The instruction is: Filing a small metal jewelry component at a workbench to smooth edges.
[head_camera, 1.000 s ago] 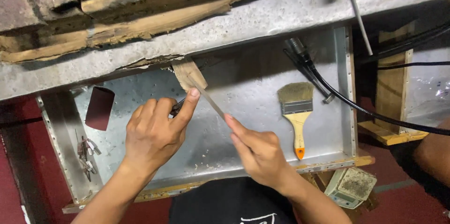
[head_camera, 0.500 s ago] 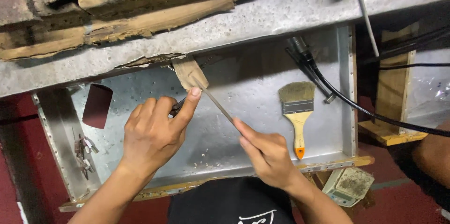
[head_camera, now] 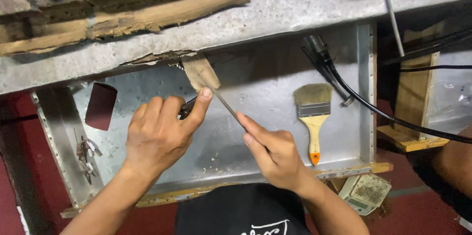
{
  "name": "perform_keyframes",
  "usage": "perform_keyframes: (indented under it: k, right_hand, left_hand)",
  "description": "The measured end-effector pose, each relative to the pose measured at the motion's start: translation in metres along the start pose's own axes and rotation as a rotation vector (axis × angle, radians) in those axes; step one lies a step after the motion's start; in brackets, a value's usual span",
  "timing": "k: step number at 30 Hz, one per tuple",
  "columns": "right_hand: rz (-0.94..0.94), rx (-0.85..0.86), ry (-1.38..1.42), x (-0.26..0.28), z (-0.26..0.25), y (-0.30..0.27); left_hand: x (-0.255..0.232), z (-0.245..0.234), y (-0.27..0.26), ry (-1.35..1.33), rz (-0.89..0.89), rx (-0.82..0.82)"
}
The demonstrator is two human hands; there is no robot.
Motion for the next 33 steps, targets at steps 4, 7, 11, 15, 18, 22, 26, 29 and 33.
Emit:
perform_keyframes:
  k: [4,7,11,15,18,22,26,29,33]
  right_hand:
    - [-0.057,0.039,-0.027,-0.018,-0.02,-0.007]
    - [0.034,0.025,0.073,-0.028,-0.017,-0.018]
    - [-0.068,0.011,0.0,-0.005,-0.008,0.006]
    - [-0.01,-0.007,0.012,-0.027,-0.026,-0.023]
    - [-0.114,-0.008,-0.009,-0.021,-0.008,-0.009]
    - [-0.07,0.007,0.014,-0.01,-0.009,0.002]
    - [-0.098,-0.02,-0.036,-0.018,-0.013,-0.016]
    - [-0.105,-0.038,-0.039,-0.003,0.0,-0.005]
    - [-0.08,-0.03,-0.02,-0.005,-0.014,-0.007]
  left_hand:
    - [0.003,-0.001,0.005,0.023,0.021,-0.005]
    - [0.005,-0.002,0.003,0.036,0.059,0.013]
    - [0.004,0.0,0.002,0.033,0.054,0.008]
    - [0.004,0.0,0.005,0.036,0.052,-0.007]
    - [0.005,0.003,0.003,0.042,0.048,-0.01]
    - [0.003,0.002,0.002,0.014,0.027,-0.012]
    - [0.003,0.001,0.002,0.02,0.01,-0.002]
    - [0.001,0.002,-0.003,0.003,0.01,0.006]
    - [0.003,0.002,-0.001,-0.012,-0.003,-0.004]
Point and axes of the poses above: each hand's wrist, its own y-axis towards the middle knuckle, its own z-axis out of the palm, x = y × z, the point moved 2 cm from there along y, towards the middle knuckle, and after that the axes turned 12 degrees about -x, right-handed, at the moved point
